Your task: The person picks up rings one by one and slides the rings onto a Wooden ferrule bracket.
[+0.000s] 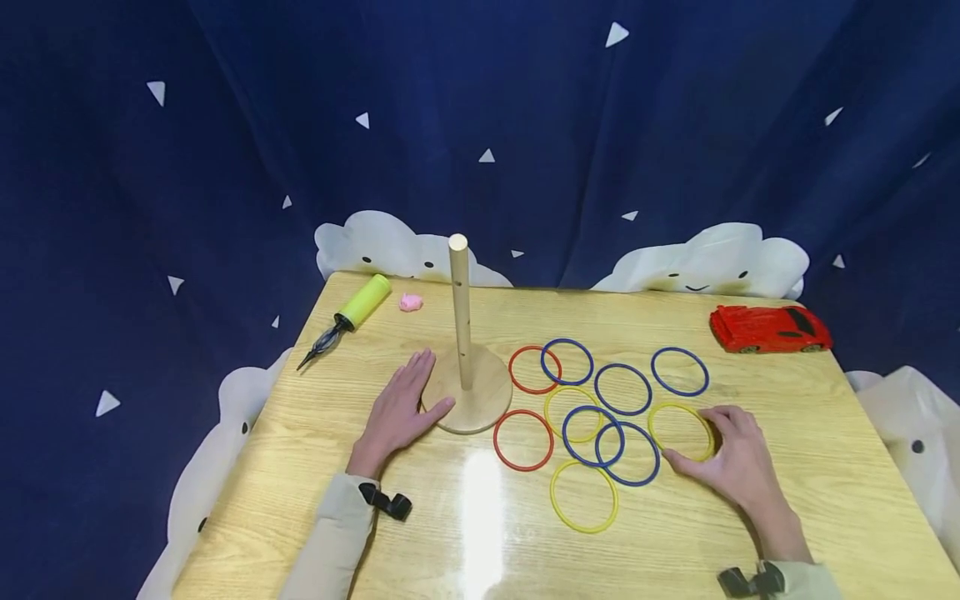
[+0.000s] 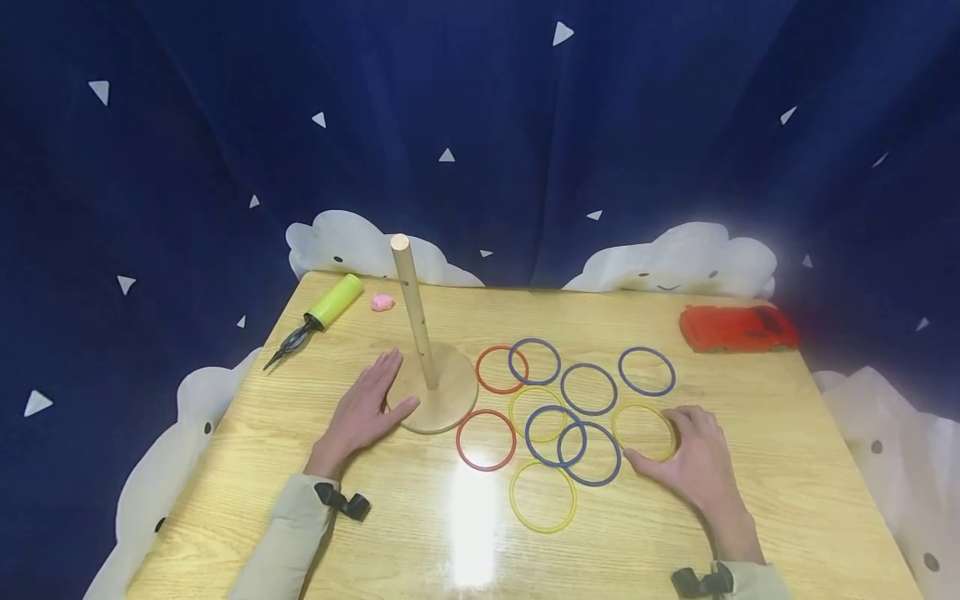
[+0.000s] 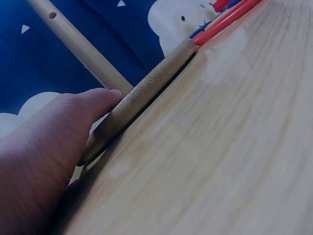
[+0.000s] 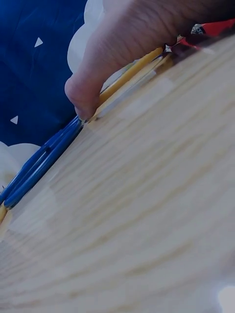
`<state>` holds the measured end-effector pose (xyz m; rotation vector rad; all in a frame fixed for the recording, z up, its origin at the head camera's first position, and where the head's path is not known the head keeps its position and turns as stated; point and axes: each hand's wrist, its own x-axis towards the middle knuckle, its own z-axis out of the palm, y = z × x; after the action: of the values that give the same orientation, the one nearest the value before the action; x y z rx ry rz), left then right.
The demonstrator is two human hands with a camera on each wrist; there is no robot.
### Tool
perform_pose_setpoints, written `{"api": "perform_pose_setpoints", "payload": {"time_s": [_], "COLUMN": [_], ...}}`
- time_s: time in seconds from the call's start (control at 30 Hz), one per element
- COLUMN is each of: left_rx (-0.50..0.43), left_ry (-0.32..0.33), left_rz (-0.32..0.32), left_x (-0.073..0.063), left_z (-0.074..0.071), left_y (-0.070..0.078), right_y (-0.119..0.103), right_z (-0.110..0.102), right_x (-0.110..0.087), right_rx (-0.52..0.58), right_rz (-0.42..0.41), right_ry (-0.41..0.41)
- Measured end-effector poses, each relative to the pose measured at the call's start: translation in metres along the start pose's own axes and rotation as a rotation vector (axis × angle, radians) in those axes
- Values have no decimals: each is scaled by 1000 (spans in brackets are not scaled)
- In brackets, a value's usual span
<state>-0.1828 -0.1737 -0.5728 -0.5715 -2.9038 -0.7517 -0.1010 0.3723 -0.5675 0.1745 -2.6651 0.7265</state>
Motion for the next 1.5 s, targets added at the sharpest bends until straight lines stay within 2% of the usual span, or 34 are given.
{"api": "perform_pose_setpoints", "payload": {"time_s": [0.23,0.4,0.63,0.93,1.27,1.5], "left_rx": [11,7,2,13,21,37], "left_ry": [-5,-4,-11,-3,-6,-16], "left_rz": [3,8,-12,-1,9,1], "left_x": [1,3,3,2,1,0], "left_z": [1,1,1,3,3,1], "left_y": [1,2,2,0,0,-1], "right_y": [-1,-2,-15,-33,-66,-98], "right_z": [-10,-11,-9,-12,-26,-39], "right_x": [1,4,11,23,55,92], "right_rx": [23,51,105,57,56,97], "right_rz": [32,-15,-55,-90,-161,-291], "right_ry": [-8,10,-16,-69,-114,-70]}}
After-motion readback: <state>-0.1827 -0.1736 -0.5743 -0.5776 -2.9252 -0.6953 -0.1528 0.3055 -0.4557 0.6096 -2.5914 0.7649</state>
